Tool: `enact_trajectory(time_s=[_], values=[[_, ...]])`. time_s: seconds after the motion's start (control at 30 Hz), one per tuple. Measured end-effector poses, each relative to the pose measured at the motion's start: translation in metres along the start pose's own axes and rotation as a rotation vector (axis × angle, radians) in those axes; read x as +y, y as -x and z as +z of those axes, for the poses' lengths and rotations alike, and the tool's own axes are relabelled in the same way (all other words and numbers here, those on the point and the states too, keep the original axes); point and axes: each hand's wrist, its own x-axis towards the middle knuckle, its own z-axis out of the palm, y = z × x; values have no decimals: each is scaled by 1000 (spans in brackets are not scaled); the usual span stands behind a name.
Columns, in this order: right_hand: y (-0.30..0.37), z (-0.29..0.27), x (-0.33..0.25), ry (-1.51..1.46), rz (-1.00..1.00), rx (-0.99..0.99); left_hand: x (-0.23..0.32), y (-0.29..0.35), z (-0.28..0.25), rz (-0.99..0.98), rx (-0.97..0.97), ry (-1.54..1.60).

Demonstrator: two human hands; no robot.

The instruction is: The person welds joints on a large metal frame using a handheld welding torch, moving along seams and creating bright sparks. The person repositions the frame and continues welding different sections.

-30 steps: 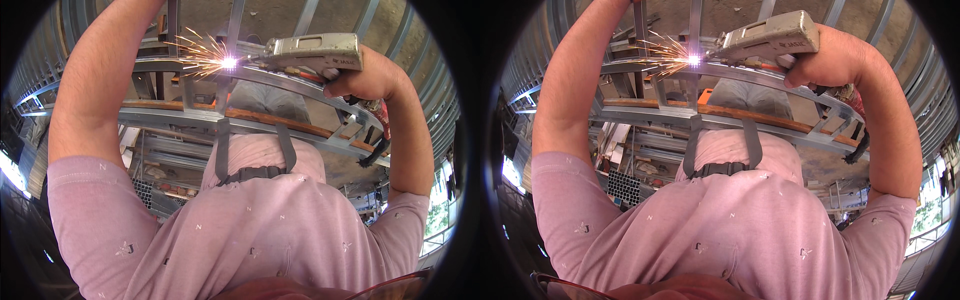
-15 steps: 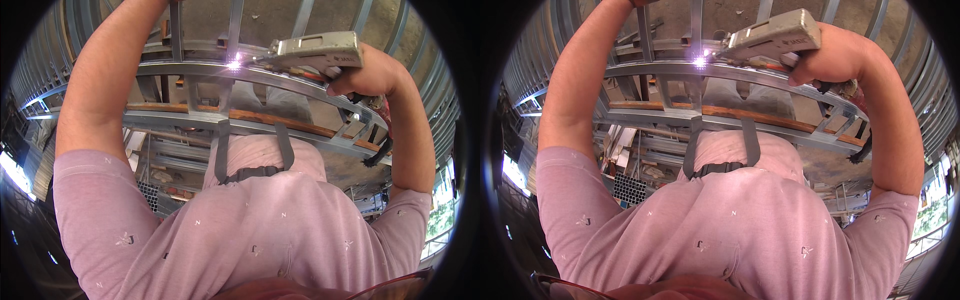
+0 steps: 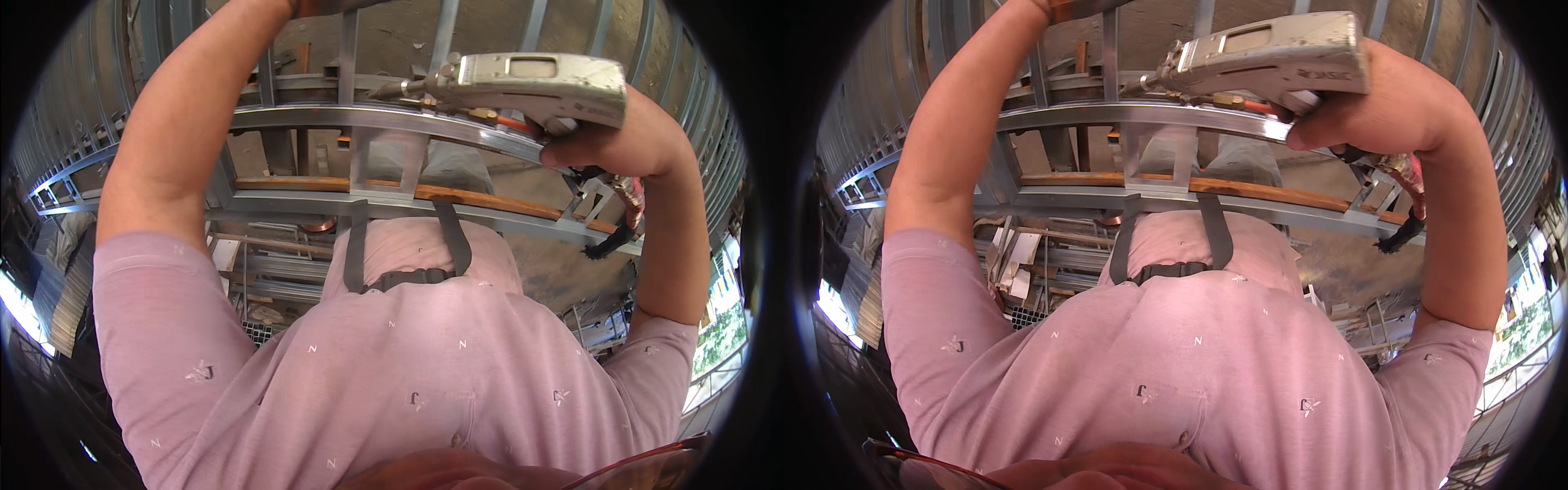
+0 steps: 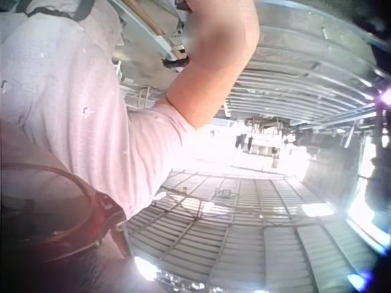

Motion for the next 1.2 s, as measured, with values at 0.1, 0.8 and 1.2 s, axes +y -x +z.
enact_trajectory(time_s=[0.1, 0.8, 1.2], values=[[-29, 16, -3, 21, -92, 12, -15, 33, -12, 29, -37, 41], [-97, 28, 6, 6, -41, -179, -21, 37, -8, 4, 1, 95], [-98, 28, 9, 59, -24, -146, -20, 34, -6, -3, -2, 88]])
